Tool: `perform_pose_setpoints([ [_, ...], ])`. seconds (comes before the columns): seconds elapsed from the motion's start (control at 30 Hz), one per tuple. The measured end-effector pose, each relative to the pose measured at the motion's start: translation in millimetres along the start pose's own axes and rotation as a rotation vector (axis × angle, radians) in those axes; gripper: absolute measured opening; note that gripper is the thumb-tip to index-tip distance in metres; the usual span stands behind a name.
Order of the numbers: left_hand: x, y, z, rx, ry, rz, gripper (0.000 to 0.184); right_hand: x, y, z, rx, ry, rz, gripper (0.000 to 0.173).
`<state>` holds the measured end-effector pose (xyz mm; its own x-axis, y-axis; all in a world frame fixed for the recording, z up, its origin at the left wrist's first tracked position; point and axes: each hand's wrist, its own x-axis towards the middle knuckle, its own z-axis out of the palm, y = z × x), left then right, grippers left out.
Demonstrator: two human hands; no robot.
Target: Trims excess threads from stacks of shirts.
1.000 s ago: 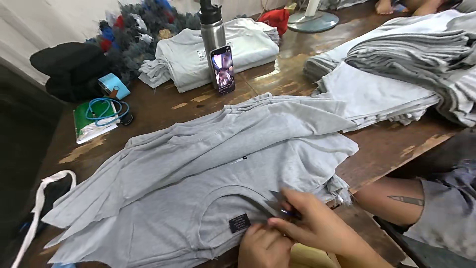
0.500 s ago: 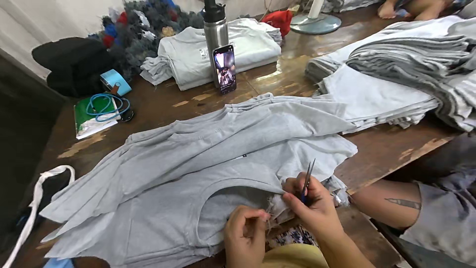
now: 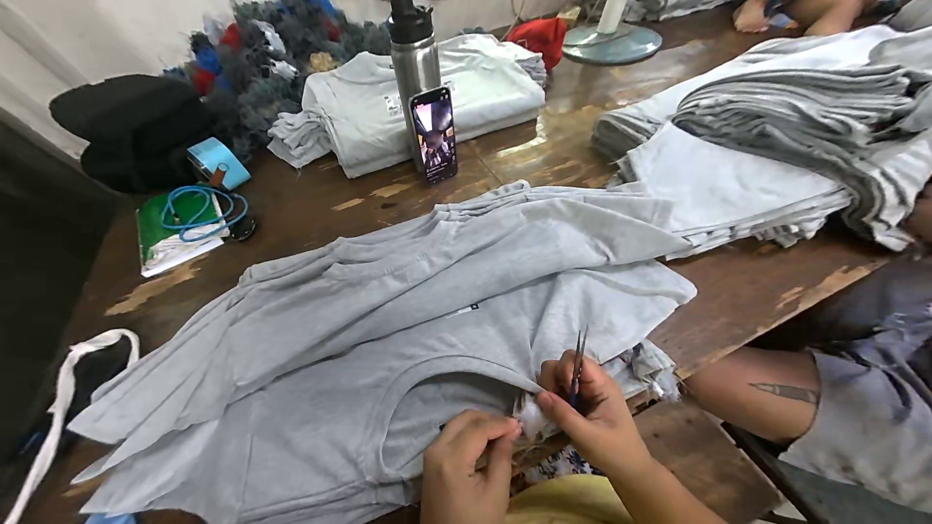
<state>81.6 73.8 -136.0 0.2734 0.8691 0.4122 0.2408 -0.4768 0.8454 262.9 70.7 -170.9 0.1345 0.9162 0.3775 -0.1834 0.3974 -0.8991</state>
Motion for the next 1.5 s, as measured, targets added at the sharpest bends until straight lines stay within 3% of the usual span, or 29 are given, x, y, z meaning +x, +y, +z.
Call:
perform_pose_setpoints([
  [0.13, -2, -3, 1, -0.091, 0.028, -0.041, 0.007, 1, 1, 0, -0.007, -0.017, 0.004, 0.015],
  [0.27, 0, 1, 7, -0.068, -0.017, -0.066, 0.037, -1, 0, 1, -0.024, -0.022, 0.0, 0.015],
  [0.43, 3, -3, 6, 0.003, -0.015, -0.006, 0.005, -1, 0, 2, -0.049, -0.02, -0.014, 0.015],
  [0.6, 0, -3, 0, -0.039, -0.011, -0.057, 0.004, -1, 1, 3, -0.053, -0.026, -0.018, 0.014],
  [0.73, 0, -3, 3, -0.051, -0.041, -0.065, 0.02, -2, 2, 3, -0.065, -0.024, -0.027, 0.014],
  [0.83, 2, -3, 5, -0.051, -0.038, -0.061, 0.005, -3, 1, 2, -0.059, -0.02, -0.025, 0.013],
  [0.93, 2, -5, 4, -0.03, -0.028, -0.058, 0.003, -7, -6, 1, -0.091, -0.048, -0.028, 0.011],
  [1.03, 0, -4, 4, -0.027, 0.003, -0.076, 0.004, -18, -20, -4, -0.259, -0.155, -0.03, 0.025],
  [1.13, -2, -5, 3, -0.037, 0.03, -0.09, 0.004, -34, -31, -12, -0.143, -0.371, 0.126, 0.038],
  [1.23, -1, -6, 3, -0.073, 0.032, -0.105, 0.005, -48, -30, -13, 0.151, -0.541, 0.427, 0.034],
  [1.37, -2, -4, 2, -0.147, 0.032, -0.136, 0.005, -58, -24, -10, 0.482, -0.54, 0.749, 0.035],
  [1.5, -4, -3, 2, -0.17, 0.009, -0.128, 0.005, -55, -21, -4, 0.635, -0.487, 0.805, 0.037],
])
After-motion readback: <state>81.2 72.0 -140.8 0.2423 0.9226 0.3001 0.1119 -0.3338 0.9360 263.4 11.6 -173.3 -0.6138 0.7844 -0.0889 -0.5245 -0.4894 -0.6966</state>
